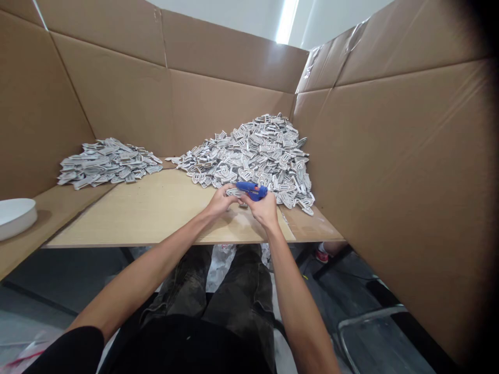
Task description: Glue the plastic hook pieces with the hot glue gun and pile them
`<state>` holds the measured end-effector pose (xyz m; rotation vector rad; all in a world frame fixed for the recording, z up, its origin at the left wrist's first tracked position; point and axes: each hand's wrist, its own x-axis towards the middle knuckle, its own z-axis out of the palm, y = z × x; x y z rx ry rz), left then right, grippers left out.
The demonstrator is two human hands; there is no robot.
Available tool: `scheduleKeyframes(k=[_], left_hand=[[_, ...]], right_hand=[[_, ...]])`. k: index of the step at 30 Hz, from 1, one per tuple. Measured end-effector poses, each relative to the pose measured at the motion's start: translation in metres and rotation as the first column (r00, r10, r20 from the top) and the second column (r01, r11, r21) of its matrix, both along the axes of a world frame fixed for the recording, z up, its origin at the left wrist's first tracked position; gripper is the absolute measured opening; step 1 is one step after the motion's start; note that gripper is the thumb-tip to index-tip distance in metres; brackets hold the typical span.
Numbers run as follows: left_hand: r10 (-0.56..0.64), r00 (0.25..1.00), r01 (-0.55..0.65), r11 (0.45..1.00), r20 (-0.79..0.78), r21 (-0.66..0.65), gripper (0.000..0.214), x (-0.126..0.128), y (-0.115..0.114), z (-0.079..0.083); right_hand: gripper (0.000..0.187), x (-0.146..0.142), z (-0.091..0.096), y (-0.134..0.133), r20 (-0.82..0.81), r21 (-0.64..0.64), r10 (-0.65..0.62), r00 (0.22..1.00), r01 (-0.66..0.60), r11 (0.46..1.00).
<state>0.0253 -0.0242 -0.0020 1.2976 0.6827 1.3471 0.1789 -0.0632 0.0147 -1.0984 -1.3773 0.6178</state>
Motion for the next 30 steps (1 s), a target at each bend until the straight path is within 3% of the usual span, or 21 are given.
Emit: scheduleKeyframes(k=[6, 12, 17, 22, 30], left_hand=[[-0.023, 0.998, 0.025, 0.999, -0.065, 0.036, 0.024, -0.001, -0.005, -0.001], [-0.048, 0.999, 0.048, 0.997, 0.003, 0.053, 0.032, 0.003, -0.004, -0.007], [-0.053, 0.998, 0.053, 0.999, 0.022, -0.002, 0.037, 0.004, -0.011, -0.002], [-0.022, 0.998, 0.026, 0.997, 0.055, -0.077, 0.035, 0.004, -0.011, 0.002], [0.037, 0.994, -0.023, 0.991, 0.105, -0.134, 0.049, -0.004, -0.005, -0.002]], right_hand=[[0.035, 0.001, -0.001, -0.001, 0.015, 0.001, -0.011, 1.0, 0.011, 1.0], [0.035, 0.0, -0.002, -0.001, 0.046, 0.022, -0.085, 0.995, 0.084, 0.996], [0.034, -0.003, -0.004, -0.002, 0.128, 0.022, -0.159, 0.979, 0.157, 0.987], [0.032, -0.005, -0.003, -0.003, 0.11, 0.038, -0.214, 0.971, 0.211, 0.977], [0.034, 0.01, 0.0, 0.002, 0.037, 0.078, -0.18, 0.983, 0.177, 0.981]])
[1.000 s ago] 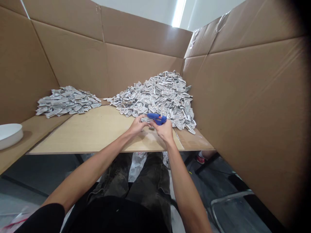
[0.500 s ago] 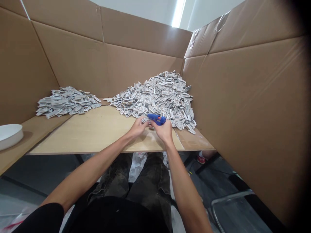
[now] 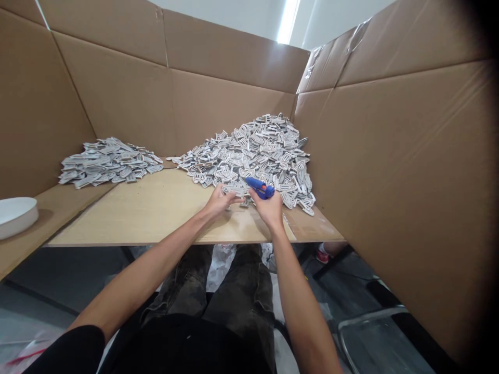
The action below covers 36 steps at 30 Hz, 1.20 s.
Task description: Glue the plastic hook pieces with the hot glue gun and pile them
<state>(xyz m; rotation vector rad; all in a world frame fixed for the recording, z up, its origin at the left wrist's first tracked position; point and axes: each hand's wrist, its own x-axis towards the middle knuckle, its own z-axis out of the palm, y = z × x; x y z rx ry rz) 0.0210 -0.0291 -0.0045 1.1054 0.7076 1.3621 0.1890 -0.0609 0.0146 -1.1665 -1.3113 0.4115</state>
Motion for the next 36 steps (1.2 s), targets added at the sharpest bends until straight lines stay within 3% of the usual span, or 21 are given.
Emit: scheduleKeyframes(k=[7, 11, 16, 26, 36], left_hand=[[-0.073, 0.997, 0.071, 0.995, 0.023, 0.073, 0.062, 0.0, 0.0, 0.001], [-0.025, 0.999, 0.023, 0.999, 0.039, 0.034, 0.059, -0.002, -0.003, 0.006], [0.071, 0.997, -0.071, 0.997, 0.025, -0.015, 0.043, -0.006, -0.005, 0.011], [0.043, 0.993, -0.038, 0.998, -0.105, 0.051, 0.021, -0.006, 0.006, 0.001], [0.069, 0.974, -0.039, 0.989, -0.218, 0.139, 0.022, -0.011, 0.007, -0.002]], right_hand=[[0.039, -0.004, -0.007, 0.002, 0.034, -0.045, 0.099, 0.995, -0.097, 0.994], [0.04, -0.004, -0.005, 0.0, 0.021, -0.064, 0.165, 0.986, -0.164, 0.984], [0.047, 0.006, -0.001, -0.003, 0.006, -0.079, 0.271, 0.963, -0.269, 0.96], [0.064, 0.013, -0.001, -0.008, 0.049, -0.151, 0.412, 0.91, -0.401, 0.904], [0.065, 0.009, -0.001, -0.008, 0.082, -0.153, 0.396, 0.915, -0.381, 0.912]])
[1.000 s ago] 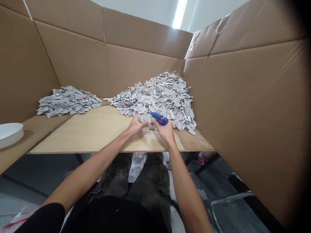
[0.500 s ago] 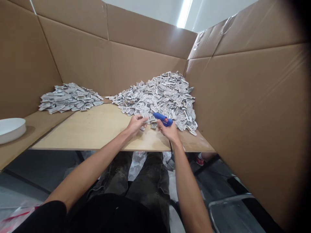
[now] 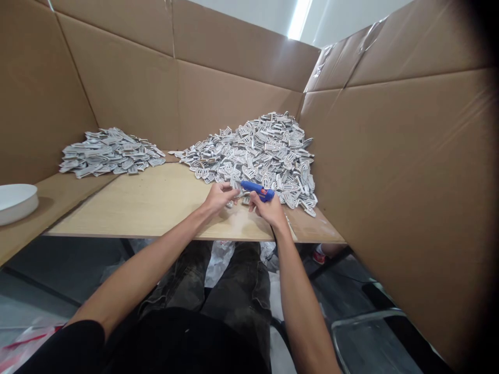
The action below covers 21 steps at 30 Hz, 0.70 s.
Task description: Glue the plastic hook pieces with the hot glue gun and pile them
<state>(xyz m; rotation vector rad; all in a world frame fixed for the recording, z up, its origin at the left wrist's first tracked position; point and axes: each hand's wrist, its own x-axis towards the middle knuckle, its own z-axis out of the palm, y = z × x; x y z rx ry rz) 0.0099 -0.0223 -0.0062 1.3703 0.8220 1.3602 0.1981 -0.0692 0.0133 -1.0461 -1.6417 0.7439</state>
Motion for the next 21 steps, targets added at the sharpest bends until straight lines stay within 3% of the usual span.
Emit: scheduleKeyframes(k=[6, 12, 21], left_hand=[[0.019, 0.999, -0.016, 0.997, -0.038, 0.075, 0.02, -0.0024, -0.0036, 0.0026], [0.022, 0.999, -0.019, 0.995, -0.03, 0.103, 0.017, -0.003, -0.0037, 0.0018], [0.035, 0.999, -0.029, 0.989, -0.036, 0.143, 0.016, -0.0042, -0.0047, 0.004]], right_hand=[[0.07, 0.0006, -0.0008, -0.0018, 0.063, 0.024, -0.124, 0.99, 0.123, 0.992], [0.075, 0.0024, -0.0015, -0.002, 0.089, 0.011, -0.166, 0.982, 0.166, 0.986], [0.075, 0.002, 0.0, -0.0029, 0.171, 0.105, -0.221, 0.96, 0.205, 0.973]])
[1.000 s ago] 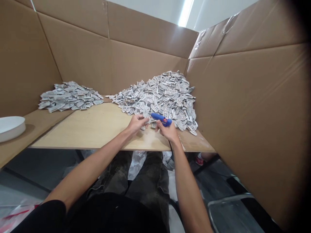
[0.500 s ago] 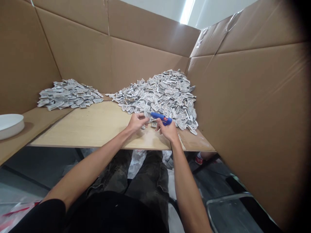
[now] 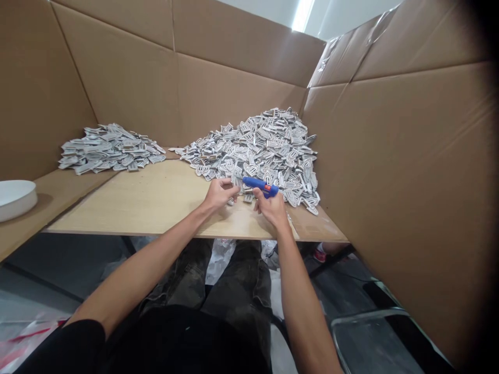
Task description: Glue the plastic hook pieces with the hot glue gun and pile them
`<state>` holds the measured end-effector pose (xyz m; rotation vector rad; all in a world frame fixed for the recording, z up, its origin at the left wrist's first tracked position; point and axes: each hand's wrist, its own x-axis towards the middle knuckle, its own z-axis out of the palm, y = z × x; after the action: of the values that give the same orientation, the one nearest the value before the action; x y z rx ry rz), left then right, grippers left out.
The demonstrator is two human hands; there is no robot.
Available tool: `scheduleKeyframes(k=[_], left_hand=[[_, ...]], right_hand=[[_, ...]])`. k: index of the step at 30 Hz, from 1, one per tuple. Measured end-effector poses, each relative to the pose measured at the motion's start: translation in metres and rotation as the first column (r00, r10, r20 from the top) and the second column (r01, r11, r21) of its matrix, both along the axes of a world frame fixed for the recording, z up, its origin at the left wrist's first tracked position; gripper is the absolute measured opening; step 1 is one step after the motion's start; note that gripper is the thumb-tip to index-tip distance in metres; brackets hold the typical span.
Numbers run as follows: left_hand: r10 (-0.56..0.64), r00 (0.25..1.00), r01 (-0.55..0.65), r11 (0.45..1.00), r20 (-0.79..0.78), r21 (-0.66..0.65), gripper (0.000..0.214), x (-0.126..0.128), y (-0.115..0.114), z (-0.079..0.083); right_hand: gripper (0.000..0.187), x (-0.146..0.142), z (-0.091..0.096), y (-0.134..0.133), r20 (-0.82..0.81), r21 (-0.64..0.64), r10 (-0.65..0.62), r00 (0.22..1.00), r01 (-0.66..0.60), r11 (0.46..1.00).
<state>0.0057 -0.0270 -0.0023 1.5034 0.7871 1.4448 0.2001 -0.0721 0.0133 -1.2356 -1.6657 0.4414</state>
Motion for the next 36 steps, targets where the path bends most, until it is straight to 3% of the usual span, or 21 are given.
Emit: scheduleKeyframes(k=[26, 36], left_hand=[[0.03, 1.0, -0.03, 0.999, -0.006, 0.015, 0.018, -0.0002, -0.0042, 0.0024], [0.016, 1.0, -0.014, 0.998, -0.02, 0.057, 0.018, -0.0013, -0.0035, 0.003]], right_hand=[[0.067, -0.0033, 0.0034, -0.0037, 0.039, 0.051, -0.021, 0.999, 0.019, 0.998], [0.074, -0.0046, 0.0007, -0.003, -0.023, -0.021, -0.002, 1.0, 0.001, 1.0]])
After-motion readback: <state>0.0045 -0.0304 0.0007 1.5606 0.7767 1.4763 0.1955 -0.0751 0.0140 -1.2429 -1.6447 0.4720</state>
